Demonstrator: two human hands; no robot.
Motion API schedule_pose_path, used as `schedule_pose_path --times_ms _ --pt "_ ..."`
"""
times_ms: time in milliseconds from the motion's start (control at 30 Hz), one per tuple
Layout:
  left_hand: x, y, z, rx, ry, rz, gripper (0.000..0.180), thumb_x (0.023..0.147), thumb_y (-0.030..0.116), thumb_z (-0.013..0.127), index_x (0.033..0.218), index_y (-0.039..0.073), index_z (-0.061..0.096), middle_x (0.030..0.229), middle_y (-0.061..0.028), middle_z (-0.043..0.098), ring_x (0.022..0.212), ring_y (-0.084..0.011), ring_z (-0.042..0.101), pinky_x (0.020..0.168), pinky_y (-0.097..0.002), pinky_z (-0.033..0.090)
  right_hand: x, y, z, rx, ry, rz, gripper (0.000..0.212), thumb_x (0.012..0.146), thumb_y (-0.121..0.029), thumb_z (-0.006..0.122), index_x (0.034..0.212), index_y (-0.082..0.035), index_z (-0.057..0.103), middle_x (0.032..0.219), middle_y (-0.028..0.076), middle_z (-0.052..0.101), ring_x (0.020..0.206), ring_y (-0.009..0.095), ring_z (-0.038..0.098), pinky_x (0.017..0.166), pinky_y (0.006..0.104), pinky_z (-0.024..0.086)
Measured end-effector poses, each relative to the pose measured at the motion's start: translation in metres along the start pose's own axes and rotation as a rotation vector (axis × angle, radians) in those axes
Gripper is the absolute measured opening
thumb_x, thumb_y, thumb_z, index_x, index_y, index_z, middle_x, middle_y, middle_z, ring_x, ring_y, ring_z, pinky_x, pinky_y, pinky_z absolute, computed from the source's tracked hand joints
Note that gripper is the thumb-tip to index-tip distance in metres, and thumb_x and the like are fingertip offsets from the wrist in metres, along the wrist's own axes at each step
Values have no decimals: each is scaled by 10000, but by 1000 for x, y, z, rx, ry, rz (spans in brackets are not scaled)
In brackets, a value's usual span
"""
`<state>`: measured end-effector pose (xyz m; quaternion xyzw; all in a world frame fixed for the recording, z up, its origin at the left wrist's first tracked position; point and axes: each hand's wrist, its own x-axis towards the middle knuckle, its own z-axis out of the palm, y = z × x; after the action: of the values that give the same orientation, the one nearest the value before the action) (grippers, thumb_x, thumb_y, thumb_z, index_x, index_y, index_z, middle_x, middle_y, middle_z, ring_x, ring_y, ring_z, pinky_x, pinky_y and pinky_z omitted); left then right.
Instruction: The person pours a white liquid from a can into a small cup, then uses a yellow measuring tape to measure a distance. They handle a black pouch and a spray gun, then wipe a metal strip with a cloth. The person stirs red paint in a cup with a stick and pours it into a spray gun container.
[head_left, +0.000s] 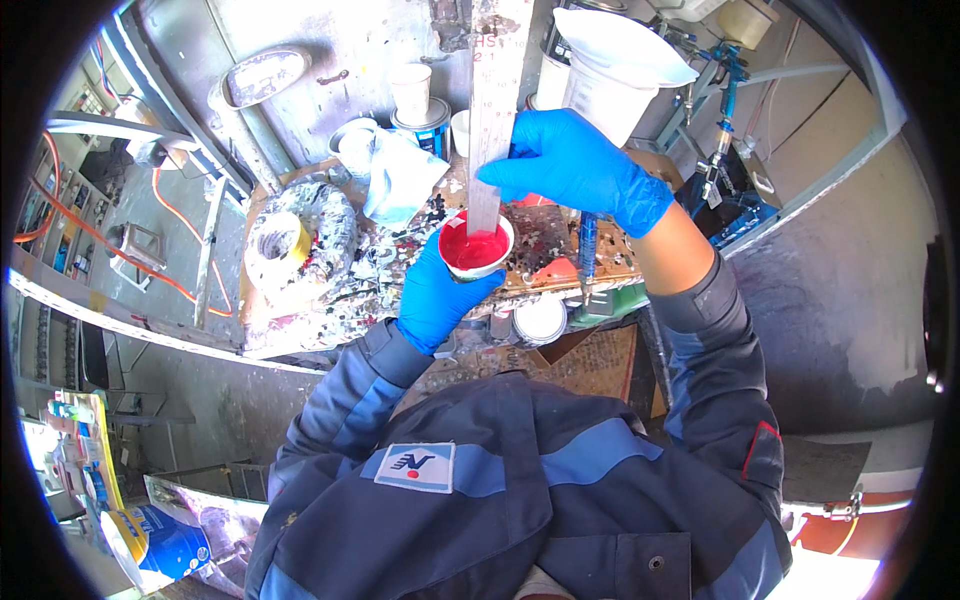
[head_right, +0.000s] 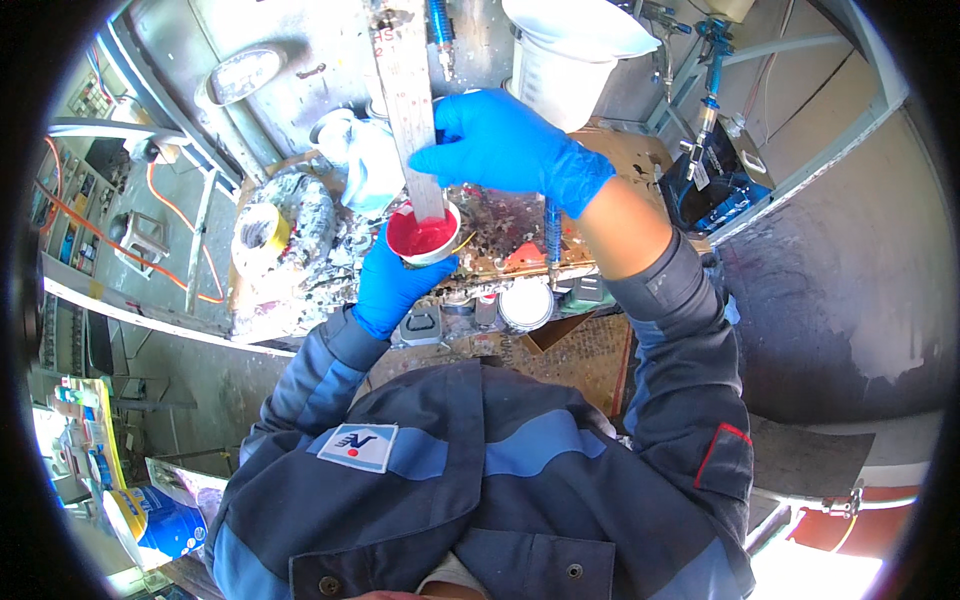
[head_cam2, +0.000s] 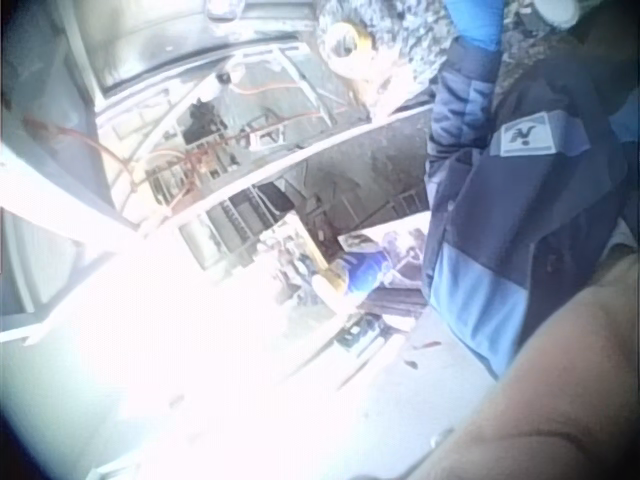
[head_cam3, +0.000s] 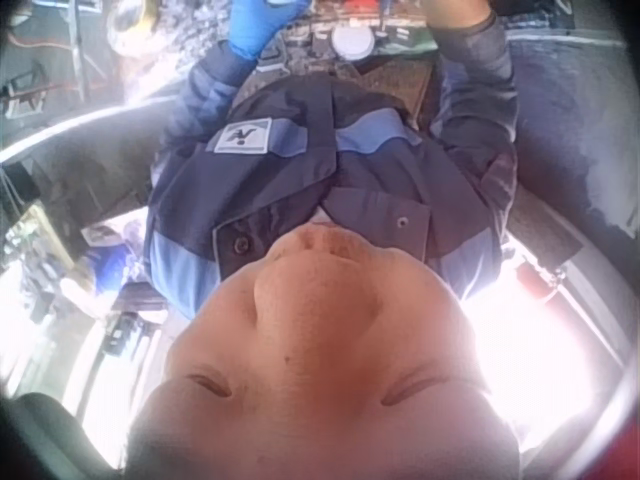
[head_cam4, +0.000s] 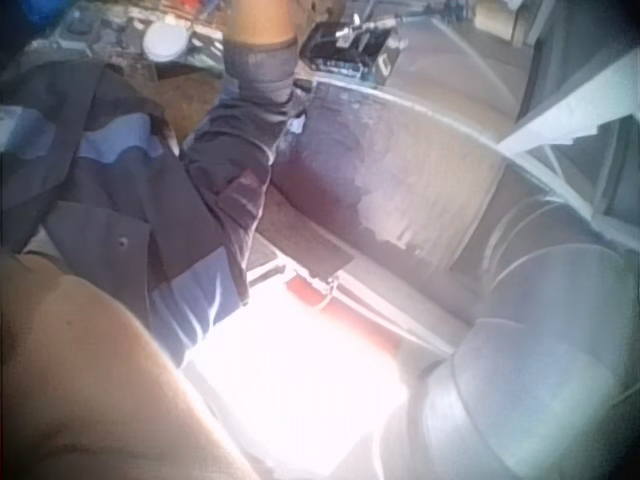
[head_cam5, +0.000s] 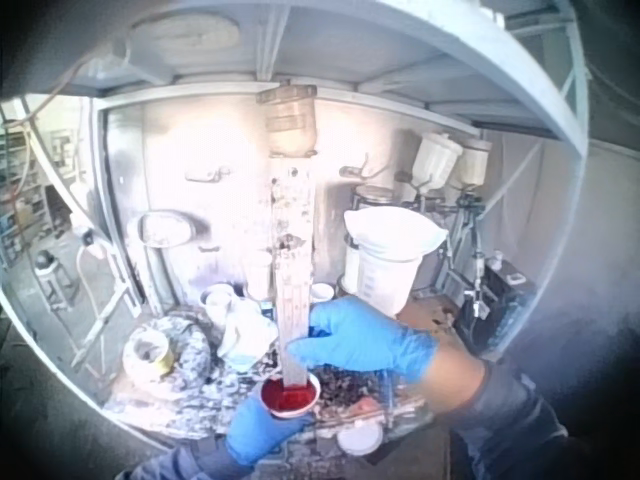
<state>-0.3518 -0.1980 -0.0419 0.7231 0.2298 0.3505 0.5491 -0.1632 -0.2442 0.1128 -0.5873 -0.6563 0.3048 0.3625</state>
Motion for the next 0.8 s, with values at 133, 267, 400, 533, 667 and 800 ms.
schedule_pose_path --times_ms 133,267,400,533,667,800 --pt "1 2 4 35 -58 -8 780 721 265 855 1346 17 461 1229 -148 626 1098 -235 631 910 -349 517 -6 -4 1 1 -36 -8 329 864 -203 692 1113 12 673 927 150 700 795 198 694 741 322 565" --pt "0 4 8 43 -72 -12 770 722 272 855 1338 20 467 1224 -149 628 1093 -241 636 897 -351 525 -13 -9 -2 23 45 -7 314 864 -197 685 1104 5 679 896 135 692 806 201 690 755 327 561" --pt "0 7 11 -3 -82 10 770 714 290 860 1325 24 476 1216 -149 631 1090 -249 638 886 -353 529 -21 -7 -8 -156 14 21 307 868 -204 684 1106 -10 684 892 135 691 805 200 686 763 328 557" --pt "0 8 15 64 -111 -18 760 717 287 858 1322 25 481 1214 -147 634 1085 -244 642 889 -348 529 -19 2 -3 4 6 -42 303 864 -223 686 1095 -27 693 901 134 699 788 194 686 742 319 554" --pt "0 8 19 -3 -113 -7 749 714 299 859 1311 30 494 1205 -146 638 1076 -243 647 881 -344 533 -21 7 -10 -47 101 7 294 871 -234 677 1087 -36 697 869 127 697 778 192 685 720 313 552" --pt "2 8 20 9 -132 -16 771 720 259 865 1342 32 471 1223 -123 625 1100 -210 621 920 -342 505 -29 5 -14 -129 24 6 302 871 -255 678 1075 -34 700 855 130 702 774 194 690 721 323 552"
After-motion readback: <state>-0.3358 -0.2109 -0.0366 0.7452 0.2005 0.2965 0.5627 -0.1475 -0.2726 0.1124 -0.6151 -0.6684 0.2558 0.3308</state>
